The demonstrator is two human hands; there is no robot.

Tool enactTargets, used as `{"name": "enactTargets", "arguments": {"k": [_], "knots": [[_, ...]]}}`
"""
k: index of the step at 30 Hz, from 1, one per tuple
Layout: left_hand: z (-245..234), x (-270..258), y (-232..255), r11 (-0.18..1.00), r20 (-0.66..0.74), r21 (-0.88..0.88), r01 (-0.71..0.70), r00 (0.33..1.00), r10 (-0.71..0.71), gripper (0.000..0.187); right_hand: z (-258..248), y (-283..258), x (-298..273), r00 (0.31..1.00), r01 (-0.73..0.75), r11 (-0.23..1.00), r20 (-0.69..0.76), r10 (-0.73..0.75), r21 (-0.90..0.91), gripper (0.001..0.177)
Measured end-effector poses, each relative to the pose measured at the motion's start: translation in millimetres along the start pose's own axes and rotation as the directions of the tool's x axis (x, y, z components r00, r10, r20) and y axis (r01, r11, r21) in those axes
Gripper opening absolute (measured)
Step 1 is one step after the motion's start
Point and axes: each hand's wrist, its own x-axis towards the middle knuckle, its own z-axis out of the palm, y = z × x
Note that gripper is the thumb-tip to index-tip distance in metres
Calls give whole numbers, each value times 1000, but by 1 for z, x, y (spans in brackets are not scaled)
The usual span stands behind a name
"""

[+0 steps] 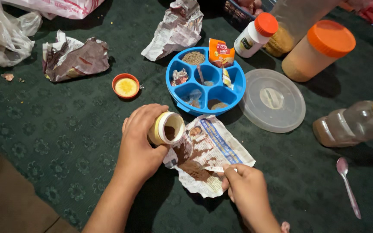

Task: The person scoops powdered spices from small jars and newspaper packets onto a sheet of newspaper using a spoon, then transfers the spices into compartments of a blue divided tray. The person also places a small orange packet into one compartment.

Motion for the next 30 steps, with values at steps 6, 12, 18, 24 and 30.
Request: {"name": "enactTargets", "arguments": {"k": [6,12,18,24,30], "knots": [[1,0,0,1000,-3,9,19,1000,-19,67,-8,-16,9,994,-72,992,86,63,103,28],[-1,1,1,999,-4,-12,53,999,-53,69,-13,-40,15,994,-59,984,106,41,170,26],[-2,5,0,997,-5,-31,69,998,-70,70,15,-71,22,990,73,970,97,-98,232,29],[-2,4,-2,997,-16,-34,68,997,-69,72,62,-94,-10,808,566,722,95,-581,-398,20],[-4,2,-2,998,-17,-27,57,998,-57,70,64,-109,-42,570,745,402,196,-798,-532,18]]}}
